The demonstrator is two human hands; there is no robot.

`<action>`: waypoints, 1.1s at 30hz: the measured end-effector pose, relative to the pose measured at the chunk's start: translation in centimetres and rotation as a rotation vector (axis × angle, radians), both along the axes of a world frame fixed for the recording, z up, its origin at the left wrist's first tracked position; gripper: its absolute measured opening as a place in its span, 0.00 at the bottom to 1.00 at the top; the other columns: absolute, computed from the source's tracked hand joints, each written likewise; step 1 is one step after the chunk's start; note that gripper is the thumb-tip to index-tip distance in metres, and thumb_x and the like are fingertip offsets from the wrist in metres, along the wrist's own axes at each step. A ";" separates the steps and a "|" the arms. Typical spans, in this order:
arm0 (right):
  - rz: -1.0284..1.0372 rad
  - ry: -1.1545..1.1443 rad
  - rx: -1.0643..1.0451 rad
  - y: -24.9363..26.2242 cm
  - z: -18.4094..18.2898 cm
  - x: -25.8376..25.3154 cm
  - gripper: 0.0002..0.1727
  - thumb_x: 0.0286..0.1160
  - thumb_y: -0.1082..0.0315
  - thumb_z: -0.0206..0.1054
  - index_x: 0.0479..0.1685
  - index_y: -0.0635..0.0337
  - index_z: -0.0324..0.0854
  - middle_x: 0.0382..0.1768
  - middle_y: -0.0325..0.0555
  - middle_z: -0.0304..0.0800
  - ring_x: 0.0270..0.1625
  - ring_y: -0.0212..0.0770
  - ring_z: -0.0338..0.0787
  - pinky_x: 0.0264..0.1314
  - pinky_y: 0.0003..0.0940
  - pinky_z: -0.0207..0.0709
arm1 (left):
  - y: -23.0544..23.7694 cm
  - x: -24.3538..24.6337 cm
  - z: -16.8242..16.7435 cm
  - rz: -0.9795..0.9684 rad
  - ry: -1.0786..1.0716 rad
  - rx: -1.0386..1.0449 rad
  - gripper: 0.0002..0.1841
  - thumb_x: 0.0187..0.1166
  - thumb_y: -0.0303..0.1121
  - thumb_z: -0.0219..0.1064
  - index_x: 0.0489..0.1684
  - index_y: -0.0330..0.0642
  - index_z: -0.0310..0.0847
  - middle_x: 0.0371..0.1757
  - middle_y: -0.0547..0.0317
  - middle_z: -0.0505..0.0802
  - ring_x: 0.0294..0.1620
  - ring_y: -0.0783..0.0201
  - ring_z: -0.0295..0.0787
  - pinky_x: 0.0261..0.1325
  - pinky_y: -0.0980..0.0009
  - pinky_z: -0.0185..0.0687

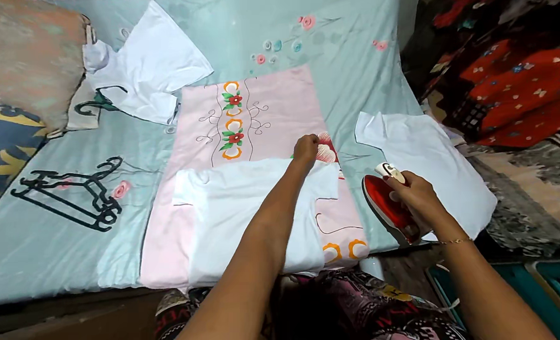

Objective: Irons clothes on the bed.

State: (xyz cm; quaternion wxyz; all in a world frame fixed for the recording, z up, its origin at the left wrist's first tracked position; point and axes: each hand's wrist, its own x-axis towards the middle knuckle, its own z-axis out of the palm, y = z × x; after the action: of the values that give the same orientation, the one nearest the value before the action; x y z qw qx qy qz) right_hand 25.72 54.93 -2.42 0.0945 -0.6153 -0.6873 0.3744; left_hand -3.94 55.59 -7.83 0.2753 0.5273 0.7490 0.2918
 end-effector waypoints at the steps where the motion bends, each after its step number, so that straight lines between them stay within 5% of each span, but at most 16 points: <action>1: -0.004 0.004 0.004 0.1 -0.1 0.0 0.24 0.88 0.49 0.63 0.61 0.64 0.79 0.37 0.55 0.84 0.32 0.46 0.83 0.39 0.48 0.78 | -0.1 -0.4 -0.6 -0.037 0.017 -0.027 0.14 0.83 0.25 0.63 0.62 0.31 0.87 0.63 0.34 0.91 0.71 0.39 0.85 0.77 0.40 0.75; 7: 0.010 0.006 0.011 0.1 0.0 -0.2 0.25 0.88 0.49 0.62 0.62 0.64 0.79 0.38 0.56 0.85 0.32 0.48 0.83 0.39 0.50 0.78 | -0.4 0.0 -3.7 -0.224 0.080 -0.090 0.15 0.81 0.27 0.68 0.63 0.36 0.89 0.64 0.37 0.91 0.72 0.40 0.84 0.79 0.41 0.72; 16: 0.024 0.015 0.014 0.1 -0.1 -0.6 0.24 0.87 0.49 0.63 0.61 0.63 0.79 0.36 0.54 0.85 0.31 0.46 0.83 0.38 0.48 0.78 | 0.1 1.7 -3.6 -0.073 0.145 -0.158 0.12 0.84 0.30 0.63 0.56 0.39 0.91 0.65 0.41 0.90 0.72 0.41 0.84 0.71 0.37 0.78; 22: 0.024 0.015 0.030 0.0 0.4 -0.7 0.24 0.87 0.49 0.63 0.59 0.64 0.80 0.36 0.55 0.85 0.31 0.47 0.83 0.38 0.49 0.78 | -1.5 -0.5 -1.9 0.116 -0.026 -0.030 0.15 0.89 0.29 0.57 0.59 0.29 0.86 0.64 0.35 0.89 0.72 0.41 0.84 0.78 0.44 0.75; 27: 0.065 0.047 0.062 -0.5 1.1 -1.2 0.24 0.87 0.49 0.64 0.60 0.65 0.80 0.36 0.56 0.85 0.31 0.48 0.84 0.39 0.50 0.78 | -11.7 -5.1 2.3 0.198 -0.046 0.123 0.15 0.91 0.27 0.55 0.60 0.21 0.83 0.62 0.29 0.89 0.66 0.39 0.87 0.75 0.46 0.77; 33: 0.147 0.090 0.058 -3.0 3.7 -3.6 0.24 0.88 0.50 0.63 0.59 0.66 0.78 0.33 0.53 0.84 0.28 0.43 0.81 0.36 0.45 0.77 | -34.8 -8.0 5.7 0.425 0.202 -0.101 0.21 0.94 0.30 0.49 0.54 0.15 0.81 0.52 0.22 0.89 0.60 0.31 0.87 0.71 0.38 0.75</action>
State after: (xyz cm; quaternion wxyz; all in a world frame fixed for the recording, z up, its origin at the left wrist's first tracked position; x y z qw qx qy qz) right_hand 22.16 51.96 1.26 0.1152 -0.5426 -0.7363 0.3877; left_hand -11.95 20.75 -2.11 0.1575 0.3701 0.8804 0.2512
